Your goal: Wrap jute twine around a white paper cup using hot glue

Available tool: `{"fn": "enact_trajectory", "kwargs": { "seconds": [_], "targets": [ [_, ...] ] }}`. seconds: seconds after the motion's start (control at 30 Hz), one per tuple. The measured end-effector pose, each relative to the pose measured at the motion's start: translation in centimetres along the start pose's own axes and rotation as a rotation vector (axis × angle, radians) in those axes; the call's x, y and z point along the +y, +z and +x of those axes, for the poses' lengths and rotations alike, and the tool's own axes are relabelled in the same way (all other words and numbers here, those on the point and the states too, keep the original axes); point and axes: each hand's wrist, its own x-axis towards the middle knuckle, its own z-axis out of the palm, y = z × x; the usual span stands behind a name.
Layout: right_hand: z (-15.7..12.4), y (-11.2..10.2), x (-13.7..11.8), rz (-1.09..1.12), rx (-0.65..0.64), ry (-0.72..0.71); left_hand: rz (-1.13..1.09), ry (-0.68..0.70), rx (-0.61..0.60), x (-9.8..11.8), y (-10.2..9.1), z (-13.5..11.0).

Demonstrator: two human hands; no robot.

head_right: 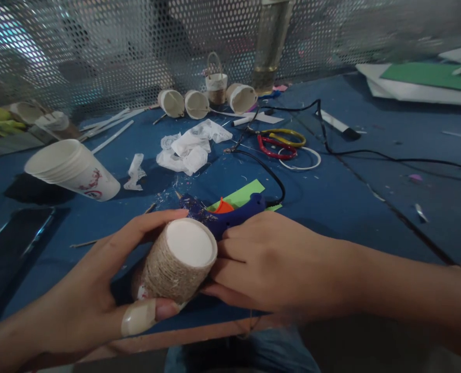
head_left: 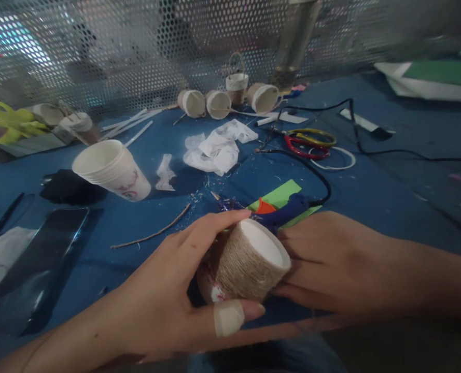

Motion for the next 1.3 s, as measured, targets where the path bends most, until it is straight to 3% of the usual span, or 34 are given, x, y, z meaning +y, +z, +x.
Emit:
{"fn": "enact_trajectory", "kwargs": {
  "seconds": [0.23, 0.67, 0.83, 1.03, 1.2, 1.3],
  "targets": [
    [-0.1, 0.2, -0.1, 0.044, -0.007, 0.039, 0.13, 0.107, -0.08, -1.3, -0.6, -0.2],
    [-0.2, 0.5, 0.0, 0.052, -0.007, 0.032, 0.137, 0.109, -0.108, -1.0, -0.6, -0.2],
    [-0.1, 0.2, -0.2, 0.048, -0.012, 0.027, 0.134, 0.047, -0.06, -0.4, 0.0, -0.1],
    [-0.1, 0.1, -0.2, 0.021, -0.036, 0.003, 0.118, 0.097, 0.016, -0.6, 0.9, -0.4],
    [0.1, 0.0, -0.2, 0.051, -0.047, 0.045, 0.169, 0.105, -0.021, -0.7, 0.4, -0.3],
    [0.1, -0.2, -0.2, 0.06, -0.072, 0.051, 0.233, 0.126, -0.11, -0.7, -0.3, -0.1]
  ]
}}
